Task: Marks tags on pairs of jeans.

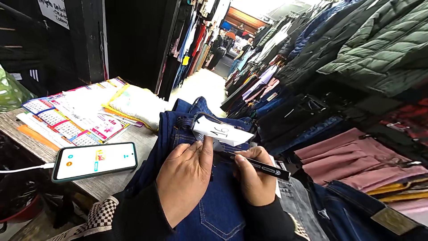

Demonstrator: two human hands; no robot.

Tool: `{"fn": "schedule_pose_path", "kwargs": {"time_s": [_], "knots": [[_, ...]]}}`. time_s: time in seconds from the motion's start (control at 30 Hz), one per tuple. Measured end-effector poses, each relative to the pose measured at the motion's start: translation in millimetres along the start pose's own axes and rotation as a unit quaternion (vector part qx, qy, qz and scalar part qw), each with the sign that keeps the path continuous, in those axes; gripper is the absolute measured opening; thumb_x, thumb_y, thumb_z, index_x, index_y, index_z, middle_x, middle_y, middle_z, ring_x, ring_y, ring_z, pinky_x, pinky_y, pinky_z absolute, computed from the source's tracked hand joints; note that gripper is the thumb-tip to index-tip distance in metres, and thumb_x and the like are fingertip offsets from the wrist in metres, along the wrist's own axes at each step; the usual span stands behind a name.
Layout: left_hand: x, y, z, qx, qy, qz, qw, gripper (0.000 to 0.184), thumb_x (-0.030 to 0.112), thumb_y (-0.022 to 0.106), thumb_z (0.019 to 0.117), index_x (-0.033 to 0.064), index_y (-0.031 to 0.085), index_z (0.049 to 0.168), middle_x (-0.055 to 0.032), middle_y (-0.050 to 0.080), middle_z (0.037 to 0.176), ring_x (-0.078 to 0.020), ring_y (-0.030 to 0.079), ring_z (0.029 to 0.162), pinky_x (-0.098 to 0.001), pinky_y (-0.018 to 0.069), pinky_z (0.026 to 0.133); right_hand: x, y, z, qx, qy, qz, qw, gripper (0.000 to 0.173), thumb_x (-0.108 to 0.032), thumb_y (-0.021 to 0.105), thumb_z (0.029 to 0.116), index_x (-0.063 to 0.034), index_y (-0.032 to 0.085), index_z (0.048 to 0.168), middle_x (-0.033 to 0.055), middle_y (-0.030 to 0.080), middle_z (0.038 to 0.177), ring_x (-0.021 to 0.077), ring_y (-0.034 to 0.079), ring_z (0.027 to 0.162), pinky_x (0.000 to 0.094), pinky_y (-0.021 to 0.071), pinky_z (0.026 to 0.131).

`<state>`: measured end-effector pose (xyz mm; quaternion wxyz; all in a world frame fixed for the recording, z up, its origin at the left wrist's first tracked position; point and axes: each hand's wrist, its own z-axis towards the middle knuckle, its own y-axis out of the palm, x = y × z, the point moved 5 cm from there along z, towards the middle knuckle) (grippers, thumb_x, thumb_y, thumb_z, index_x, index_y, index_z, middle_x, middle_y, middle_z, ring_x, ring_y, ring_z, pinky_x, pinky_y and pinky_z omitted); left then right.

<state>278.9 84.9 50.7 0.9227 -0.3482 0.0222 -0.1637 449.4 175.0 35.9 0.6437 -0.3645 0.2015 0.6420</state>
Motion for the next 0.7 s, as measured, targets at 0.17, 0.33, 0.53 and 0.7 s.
{"fn": "schedule_pose_path", "kwargs": {"time_s": [0.17,0.33,0.53,0.7], "knots": [[-0.1,-0.6,-0.1,-0.004,-0.003,0.002,1.000,0.054,0.007,0.067,0.0869,-0.0041,0.056,0.139,-0.0138,0.067,0.135,-0.0213,0.068,0.120,-0.0368,0.0471,0.107,0.7,-5.3,-0.3,0.033,0.002,-0.020,0.999,0.007,-0.013,0.060,0.0917,-0.0181,0.055,0.090,-0.0048,0.057,0.065,0.0048,0.049,0.045,0.0201,0.0437,0.042],[0.3,-0.6,0.3,0.001,-0.003,0.003,1.000,0.052,0.005,0.065,0.0888,-0.0047,0.056,0.139,-0.0141,0.068,0.132,-0.0216,0.069,0.118,-0.0364,0.0474,0.107,-2.4,-4.2,0.5,0.040,-0.014,-0.041,0.998,0.006,-0.015,0.061,0.0934,-0.0172,0.056,0.096,-0.0047,0.059,0.068,0.0054,0.052,0.047,0.0207,0.0462,0.044],[-0.5,-0.4,0.1,-0.001,-0.005,-0.005,1.000,0.052,0.007,0.065,0.0891,-0.0042,0.056,0.139,-0.0136,0.068,0.133,-0.0214,0.068,0.120,-0.0369,0.0469,0.108,-1.9,0.5,-1.1,-0.002,-0.027,-0.038,0.999,0.005,-0.018,0.062,0.0941,-0.0173,0.057,0.097,-0.0053,0.061,0.071,0.0044,0.054,0.049,0.0198,0.0477,0.045],[-1.6,-1.2,-1.1,-0.003,0.003,-0.010,1.000,0.053,0.009,0.068,0.0879,-0.0023,0.056,0.138,-0.0117,0.067,0.136,-0.0207,0.065,0.124,-0.0378,0.0464,0.108,-4.7,-6.8,-2.1,0.034,-0.039,0.059,0.997,0.005,-0.023,0.066,0.0928,-0.0250,0.062,0.096,-0.0076,0.061,0.070,0.0017,0.049,0.045,0.0180,0.0442,0.041]]}}
